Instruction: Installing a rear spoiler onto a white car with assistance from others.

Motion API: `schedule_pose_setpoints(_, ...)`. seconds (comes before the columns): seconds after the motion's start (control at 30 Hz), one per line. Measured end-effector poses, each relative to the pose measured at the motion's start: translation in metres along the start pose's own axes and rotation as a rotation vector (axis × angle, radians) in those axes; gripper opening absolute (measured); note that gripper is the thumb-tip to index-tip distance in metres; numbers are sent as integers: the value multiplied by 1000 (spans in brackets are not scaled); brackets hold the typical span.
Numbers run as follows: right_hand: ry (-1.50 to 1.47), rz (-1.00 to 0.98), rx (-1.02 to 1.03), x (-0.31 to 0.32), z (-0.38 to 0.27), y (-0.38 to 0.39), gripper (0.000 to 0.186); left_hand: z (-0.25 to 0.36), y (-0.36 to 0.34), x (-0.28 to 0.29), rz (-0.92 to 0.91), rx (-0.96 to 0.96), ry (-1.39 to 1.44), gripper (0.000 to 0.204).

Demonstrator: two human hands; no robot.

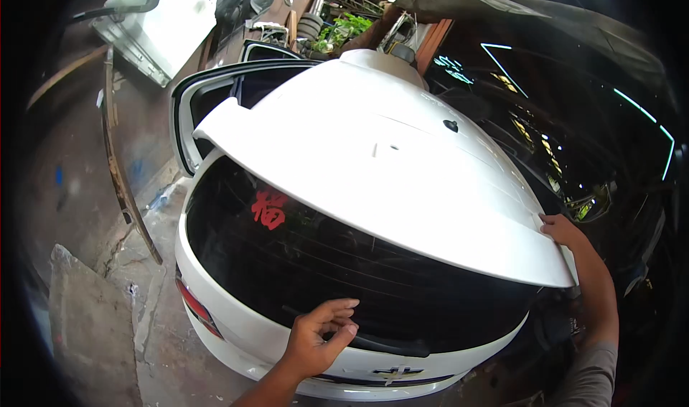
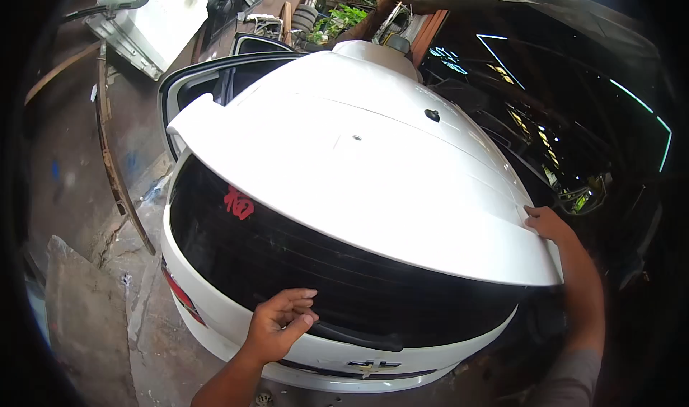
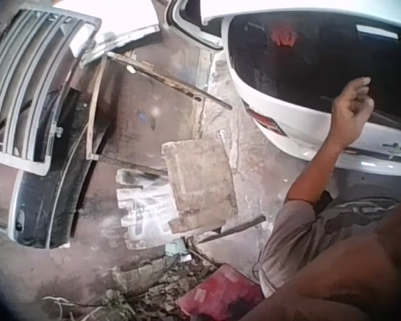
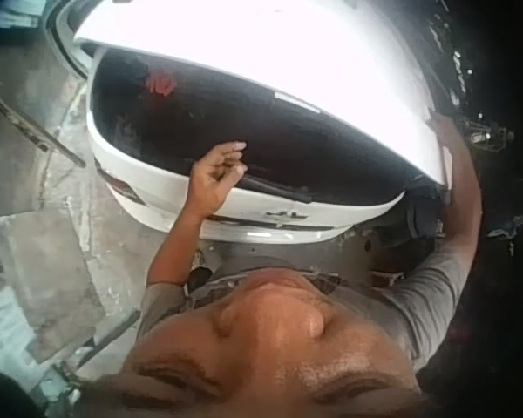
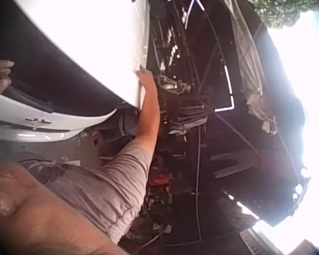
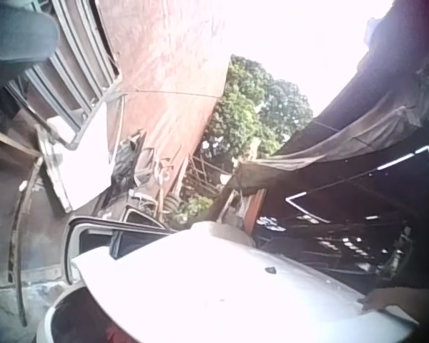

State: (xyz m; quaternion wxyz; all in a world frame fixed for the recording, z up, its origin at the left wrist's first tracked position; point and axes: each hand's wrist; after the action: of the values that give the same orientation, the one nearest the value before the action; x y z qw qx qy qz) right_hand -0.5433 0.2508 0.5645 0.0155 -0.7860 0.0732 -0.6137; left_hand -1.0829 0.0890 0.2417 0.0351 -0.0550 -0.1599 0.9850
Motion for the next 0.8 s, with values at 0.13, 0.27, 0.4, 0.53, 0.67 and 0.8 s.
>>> schedule_pose_setpoints(0.13, -52, -25, -136, -1, -7, 10, 64, 25, -44, -6, 49, -65, 75, 63)
schedule_pose_setpoints(0.27, 192, -10, -3, -31, -15, -42, 64, 17, -67, 16, 173, -179, 148, 86)
schedule_pose_setpoints(0.4, 193, -67, -41, -25, -39, -25, 62, -3, -111, 42, 309, -209, 293, 78)
schedule_pose_setpoints(0.53, 210, -145, -67, -34, -32, -41, 59, 36, -156, -7, 342, -141, 228, 77)
schedule_pose_setpoints(0.67, 356, -148, 32, -36, -19, -51, 51, -8, -168, 9, 433, -144, 1, 73)
schedule_pose_setpoints(0.8, 219, -88, 1, -35, -43, -40, 44, -13, -168, 14, 597, -166, -250, 69)
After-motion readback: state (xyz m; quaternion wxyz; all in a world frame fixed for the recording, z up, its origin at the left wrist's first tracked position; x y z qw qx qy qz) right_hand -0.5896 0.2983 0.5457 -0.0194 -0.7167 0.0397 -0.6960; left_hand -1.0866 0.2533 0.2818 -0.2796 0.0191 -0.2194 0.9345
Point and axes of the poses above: each hand's wrist, its own y-axis away from the middle knuckle, its own x-axis out of the back of the hand, z = x × y, and after that the axes turned 15 degrees about -y, right-handed
